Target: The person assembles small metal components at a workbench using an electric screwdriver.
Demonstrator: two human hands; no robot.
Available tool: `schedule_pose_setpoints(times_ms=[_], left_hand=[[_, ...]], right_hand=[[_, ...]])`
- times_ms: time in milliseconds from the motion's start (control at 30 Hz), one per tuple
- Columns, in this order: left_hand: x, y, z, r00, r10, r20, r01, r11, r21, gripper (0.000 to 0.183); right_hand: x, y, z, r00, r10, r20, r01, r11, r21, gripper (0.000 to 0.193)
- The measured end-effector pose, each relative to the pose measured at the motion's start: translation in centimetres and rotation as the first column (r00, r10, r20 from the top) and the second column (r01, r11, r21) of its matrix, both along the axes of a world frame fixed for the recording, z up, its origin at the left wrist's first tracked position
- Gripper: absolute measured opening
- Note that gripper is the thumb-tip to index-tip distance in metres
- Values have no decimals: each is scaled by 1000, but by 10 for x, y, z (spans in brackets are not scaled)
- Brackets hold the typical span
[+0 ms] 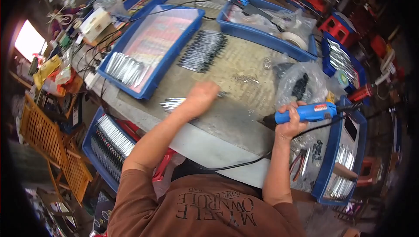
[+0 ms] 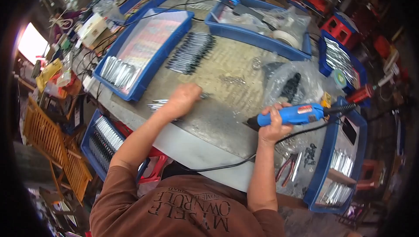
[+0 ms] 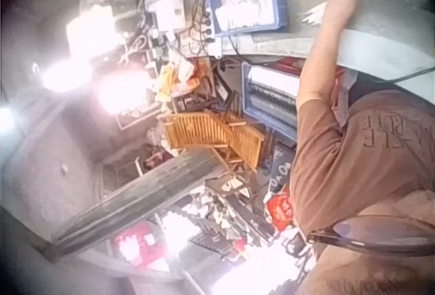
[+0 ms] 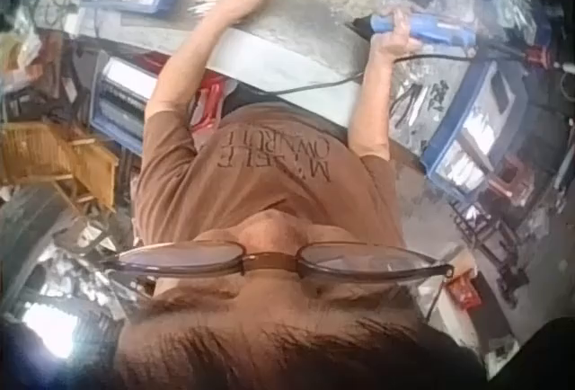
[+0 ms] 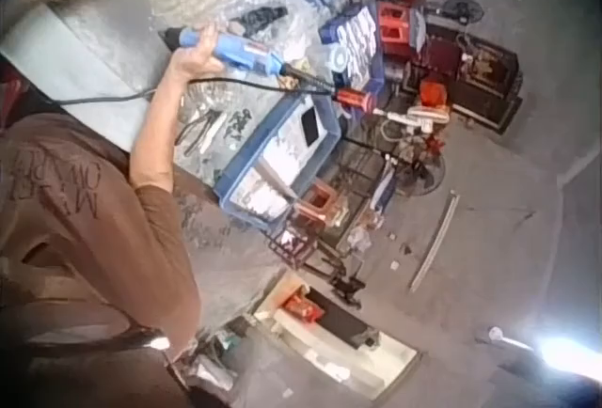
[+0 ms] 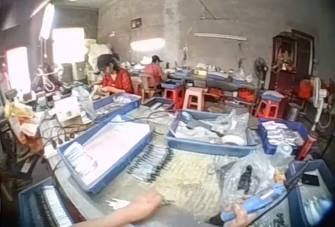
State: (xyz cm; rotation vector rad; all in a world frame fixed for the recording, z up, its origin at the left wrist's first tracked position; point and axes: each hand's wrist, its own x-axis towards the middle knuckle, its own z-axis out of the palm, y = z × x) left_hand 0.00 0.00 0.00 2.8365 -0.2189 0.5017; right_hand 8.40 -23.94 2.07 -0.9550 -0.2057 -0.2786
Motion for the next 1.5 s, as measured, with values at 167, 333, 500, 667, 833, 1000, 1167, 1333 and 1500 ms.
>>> schedule_pose_setpoints(times_ms=[167, 333, 500, 667, 833, 1000, 1167, 1333, 1500], left_hand=[[-3, -46, 8, 997, -79, 14, 79, 996, 27, 8], [-5, -41, 8, 993, 55, 104, -59, 997, 41, 8], [-5, -39, 5, 991, 77, 106, -85, 993, 76, 7], [-8, -39, 3, 988, 106, 115, -117, 989, 90, 8], [-7, -40, -1, 988, 105, 117, -111, 993, 47, 8], [-10, -39, 0, 988, 120, 96, -124, 992, 37, 8], [-10, -39, -3, 984, 122, 127, -126, 992, 25, 8], [-9, -42, 0, 988, 117, 104, -119, 993, 21, 8], [-10, -34, -4, 987, 93, 130, -100, 994, 48, 9]], right_hand=[[8, -10, -1, 1000, -15, 16, 16, 999, -45, 38], [2, -7, 3, 1000, 0, 22, 1, 998, -63, 39], [10, -9, -3, 996, 30, 80, -23, 996, -90, 36], [10, -9, -4, 997, -2, 75, 10, 995, -100, 35], [9, -9, -5, 996, 6, 87, 6, 991, -136, 33], [10, -11, -8, 997, 33, 72, -22, 989, -148, 32], [10, -9, -7, 997, 18, 82, -5, 987, -160, 33], [14, -17, -11, 996, 9, 85, 2, 992, -124, 34], [11, -11, -12, 998, -53, 28, 55, 994, -91, 36]])
